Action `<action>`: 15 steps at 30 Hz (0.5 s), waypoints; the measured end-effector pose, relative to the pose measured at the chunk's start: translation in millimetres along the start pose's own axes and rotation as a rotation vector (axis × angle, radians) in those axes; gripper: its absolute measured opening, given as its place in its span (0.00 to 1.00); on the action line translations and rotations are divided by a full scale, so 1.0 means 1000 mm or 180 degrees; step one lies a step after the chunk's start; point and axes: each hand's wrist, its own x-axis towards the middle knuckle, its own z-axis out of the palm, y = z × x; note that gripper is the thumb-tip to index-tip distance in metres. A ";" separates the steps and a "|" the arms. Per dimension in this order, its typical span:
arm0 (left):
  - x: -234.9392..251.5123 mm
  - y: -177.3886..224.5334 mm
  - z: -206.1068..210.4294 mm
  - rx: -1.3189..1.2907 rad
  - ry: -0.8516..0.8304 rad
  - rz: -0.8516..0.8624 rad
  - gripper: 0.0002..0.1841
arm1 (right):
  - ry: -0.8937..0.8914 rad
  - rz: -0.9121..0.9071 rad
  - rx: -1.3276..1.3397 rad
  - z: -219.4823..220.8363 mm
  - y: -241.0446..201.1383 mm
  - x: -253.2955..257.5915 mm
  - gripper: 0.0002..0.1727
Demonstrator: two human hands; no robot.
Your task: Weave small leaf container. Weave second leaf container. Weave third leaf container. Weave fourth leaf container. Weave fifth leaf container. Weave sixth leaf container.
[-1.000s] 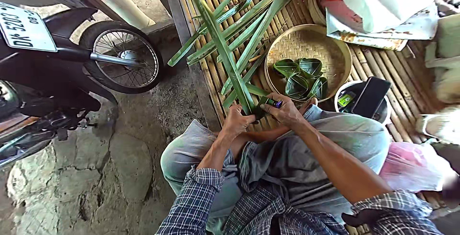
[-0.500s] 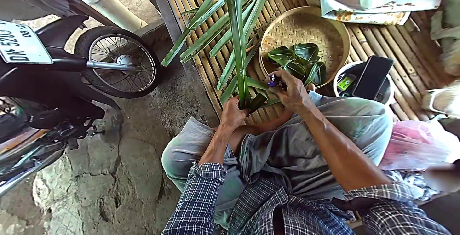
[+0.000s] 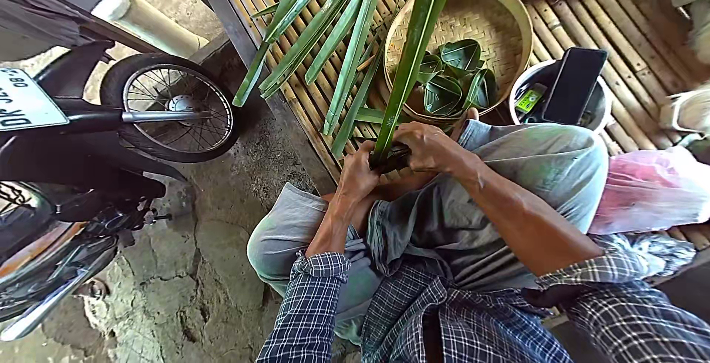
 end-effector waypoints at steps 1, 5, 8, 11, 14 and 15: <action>0.002 -0.002 0.001 0.0029 -0.0015 0.0025 0.21 | -0.0067 0.0012 -0.0034 0.001 0.001 0.001 0.20; 0.003 -0.007 0.004 -0.0027 -0.0098 0.0122 0.21 | -0.0318 0.0227 -0.0114 -0.003 -0.001 0.002 0.17; 0.003 -0.008 0.006 -0.0063 -0.0122 0.0213 0.20 | -0.0387 0.0163 -0.0059 -0.002 -0.002 0.003 0.12; 0.004 -0.008 0.005 -0.0052 -0.0125 0.0244 0.19 | -0.0399 0.0291 -0.0010 -0.004 -0.005 0.003 0.16; 0.002 -0.005 0.003 -0.0072 -0.0100 0.0155 0.20 | -0.0186 0.0539 0.0060 -0.011 -0.003 0.000 0.25; 0.001 -0.004 0.002 -0.0132 -0.0079 0.0097 0.21 | -0.0026 0.0535 0.0120 -0.012 0.001 -0.001 0.27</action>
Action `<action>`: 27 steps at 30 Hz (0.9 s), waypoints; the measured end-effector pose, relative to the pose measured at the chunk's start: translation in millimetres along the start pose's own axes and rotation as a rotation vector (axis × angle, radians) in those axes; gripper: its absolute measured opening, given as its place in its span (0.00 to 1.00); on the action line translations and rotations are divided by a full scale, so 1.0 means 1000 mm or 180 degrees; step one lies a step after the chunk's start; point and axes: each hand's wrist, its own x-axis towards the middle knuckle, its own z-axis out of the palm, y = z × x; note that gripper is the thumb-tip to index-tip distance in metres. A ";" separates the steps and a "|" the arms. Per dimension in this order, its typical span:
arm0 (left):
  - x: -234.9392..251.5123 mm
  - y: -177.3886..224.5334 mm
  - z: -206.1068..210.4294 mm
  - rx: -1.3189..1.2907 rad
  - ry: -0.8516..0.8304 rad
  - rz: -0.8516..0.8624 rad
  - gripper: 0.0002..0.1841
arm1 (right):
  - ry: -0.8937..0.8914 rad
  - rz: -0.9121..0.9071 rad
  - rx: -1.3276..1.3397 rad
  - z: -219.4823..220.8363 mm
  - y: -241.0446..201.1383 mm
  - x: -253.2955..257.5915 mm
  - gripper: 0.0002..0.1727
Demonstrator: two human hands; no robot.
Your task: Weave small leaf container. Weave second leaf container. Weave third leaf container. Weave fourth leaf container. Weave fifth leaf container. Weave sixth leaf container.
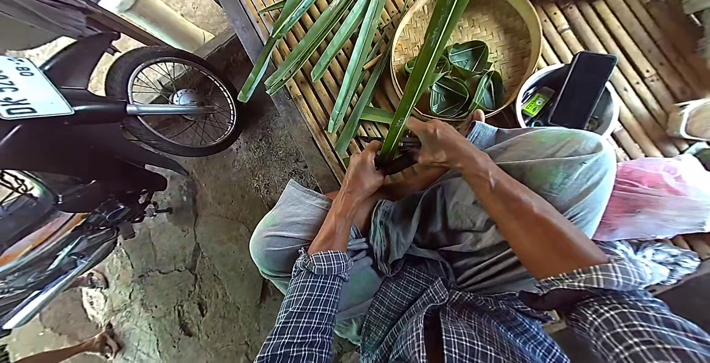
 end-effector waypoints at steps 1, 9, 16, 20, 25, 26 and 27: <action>-0.001 0.000 -0.001 -0.0058 0.0030 -0.0041 0.22 | 0.0177 -0.0039 0.0129 -0.002 0.004 0.000 0.28; 0.008 -0.014 0.002 -0.0554 -0.0021 -0.0306 0.23 | 0.0643 0.0317 0.1760 -0.016 0.006 -0.003 0.26; 0.005 -0.015 0.000 -0.0827 -0.0062 -0.0311 0.25 | 0.0192 0.0158 0.2241 -0.014 -0.002 -0.006 0.24; 0.007 -0.013 -0.001 -0.0799 -0.0088 -0.0355 0.26 | 0.0027 0.0130 0.2354 -0.015 -0.002 -0.007 0.22; 0.009 -0.017 0.001 -0.0755 -0.0066 -0.0276 0.26 | 0.0271 -0.0379 0.1406 -0.005 0.008 -0.004 0.25; 0.009 -0.017 0.001 -0.0725 -0.0070 -0.0269 0.26 | 0.0364 -0.0402 0.1136 -0.003 0.007 -0.003 0.27; 0.008 -0.015 0.001 -0.0702 -0.0085 -0.0268 0.26 | 0.0417 -0.0388 0.0919 -0.001 0.004 -0.002 0.28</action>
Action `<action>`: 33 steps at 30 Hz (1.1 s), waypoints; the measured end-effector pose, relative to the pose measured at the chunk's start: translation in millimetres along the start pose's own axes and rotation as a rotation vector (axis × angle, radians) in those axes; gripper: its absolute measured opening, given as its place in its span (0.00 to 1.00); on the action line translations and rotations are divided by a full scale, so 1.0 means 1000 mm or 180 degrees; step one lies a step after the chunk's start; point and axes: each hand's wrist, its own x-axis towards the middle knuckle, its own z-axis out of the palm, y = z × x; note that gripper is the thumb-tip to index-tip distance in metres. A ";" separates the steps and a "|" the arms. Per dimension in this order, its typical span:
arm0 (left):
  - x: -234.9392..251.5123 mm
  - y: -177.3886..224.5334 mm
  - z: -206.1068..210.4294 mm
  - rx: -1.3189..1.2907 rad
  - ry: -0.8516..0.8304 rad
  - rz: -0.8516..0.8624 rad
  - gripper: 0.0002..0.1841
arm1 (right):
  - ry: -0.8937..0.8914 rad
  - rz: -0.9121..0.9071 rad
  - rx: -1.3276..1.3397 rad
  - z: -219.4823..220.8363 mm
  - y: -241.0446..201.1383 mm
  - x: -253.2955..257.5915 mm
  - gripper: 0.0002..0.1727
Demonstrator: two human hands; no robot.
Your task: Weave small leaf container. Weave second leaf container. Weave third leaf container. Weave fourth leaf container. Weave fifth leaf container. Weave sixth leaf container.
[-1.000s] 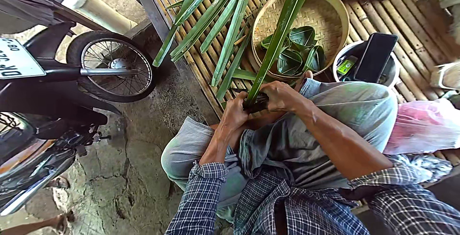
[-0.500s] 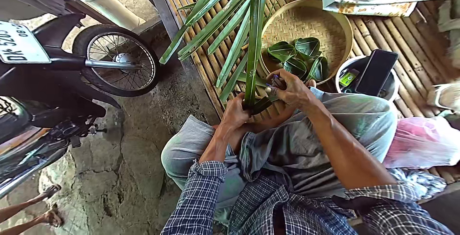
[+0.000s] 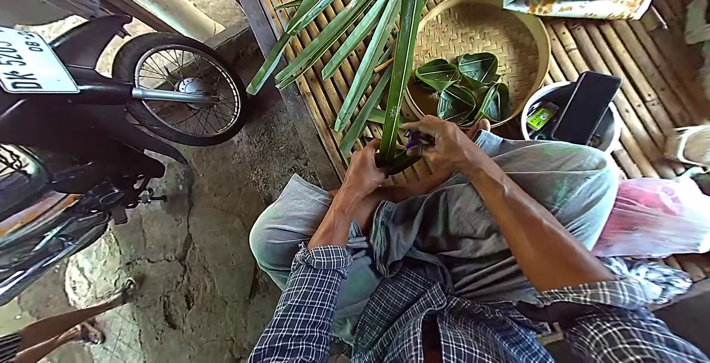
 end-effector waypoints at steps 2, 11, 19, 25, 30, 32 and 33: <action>-0.001 0.003 0.000 0.0137 -0.0003 0.0017 0.24 | -0.0041 -0.0067 -0.0342 0.006 -0.002 0.001 0.25; -0.005 0.003 0.003 0.0579 0.0040 0.0274 0.22 | -0.0791 -0.0036 -0.0916 0.015 -0.003 0.001 0.18; -0.006 0.009 0.002 0.0585 0.0015 0.0344 0.22 | -0.0656 0.0091 -0.0474 0.014 0.005 0.002 0.22; -0.008 0.008 0.003 0.0702 -0.0062 0.0414 0.22 | -0.0859 -0.0015 -0.0455 0.024 0.002 0.004 0.21; -0.008 0.007 0.004 0.0552 -0.0150 0.0478 0.25 | -0.0973 0.0022 -0.0615 0.026 0.002 0.002 0.17; -0.008 0.006 0.005 0.0552 -0.0167 0.0496 0.25 | -0.1003 0.0069 -0.0772 0.026 0.000 0.001 0.16; -0.008 0.006 0.005 0.0537 -0.0169 0.0495 0.25 | -0.1017 0.0082 -0.0852 0.025 -0.001 0.001 0.16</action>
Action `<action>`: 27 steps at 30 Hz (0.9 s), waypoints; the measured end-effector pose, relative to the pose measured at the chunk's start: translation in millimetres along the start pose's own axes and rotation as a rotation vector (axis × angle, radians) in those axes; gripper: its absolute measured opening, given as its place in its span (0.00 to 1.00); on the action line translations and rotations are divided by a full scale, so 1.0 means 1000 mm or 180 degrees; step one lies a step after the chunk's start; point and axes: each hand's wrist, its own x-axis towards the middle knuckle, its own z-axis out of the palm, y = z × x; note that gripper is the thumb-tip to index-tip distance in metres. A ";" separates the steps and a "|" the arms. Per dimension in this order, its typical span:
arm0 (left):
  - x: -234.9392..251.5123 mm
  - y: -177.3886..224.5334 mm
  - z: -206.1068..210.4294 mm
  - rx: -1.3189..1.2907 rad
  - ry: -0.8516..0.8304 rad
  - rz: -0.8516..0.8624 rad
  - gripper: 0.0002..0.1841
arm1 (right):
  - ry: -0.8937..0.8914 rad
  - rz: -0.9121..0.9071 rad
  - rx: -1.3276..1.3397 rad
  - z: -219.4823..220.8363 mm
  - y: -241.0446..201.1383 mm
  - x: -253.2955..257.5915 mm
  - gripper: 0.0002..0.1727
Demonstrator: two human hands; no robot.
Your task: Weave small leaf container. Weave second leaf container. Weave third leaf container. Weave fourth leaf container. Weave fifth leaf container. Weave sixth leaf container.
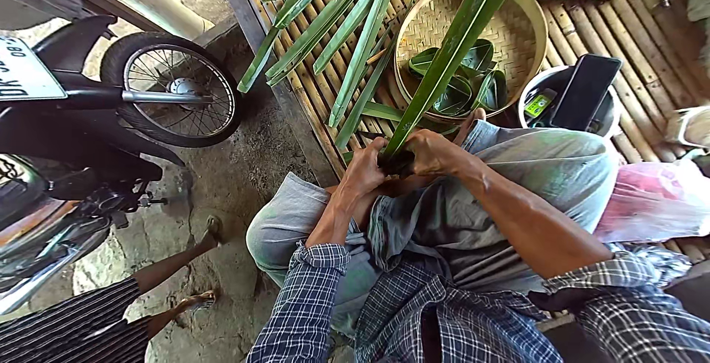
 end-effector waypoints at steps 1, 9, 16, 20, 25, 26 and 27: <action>0.000 0.000 0.000 -0.0012 0.0000 0.0010 0.25 | -0.0024 0.0018 -0.0076 -0.001 -0.002 -0.001 0.15; 0.000 -0.001 -0.001 0.0017 -0.0065 -0.0004 0.29 | 0.0008 -0.0056 -0.0336 -0.002 -0.008 -0.003 0.15; -0.001 0.001 -0.002 0.0002 -0.0050 -0.0023 0.28 | 0.0091 -0.0225 -0.0027 -0.001 -0.002 -0.002 0.16; -0.001 0.002 -0.003 0.0018 -0.0017 -0.0060 0.27 | 0.0148 -0.0424 0.0253 -0.001 0.006 0.002 0.12; 0.002 0.001 -0.003 0.0030 -0.0071 -0.0045 0.27 | 0.0076 -0.0162 0.0221 -0.004 0.012 0.003 0.14; 0.003 0.001 -0.003 0.0047 -0.0088 -0.0028 0.27 | 0.0064 -0.0158 0.0244 -0.006 0.012 0.002 0.13; 0.004 0.002 -0.003 0.0061 -0.0104 -0.0015 0.26 | 0.0069 -0.0194 0.0278 -0.007 0.012 0.002 0.13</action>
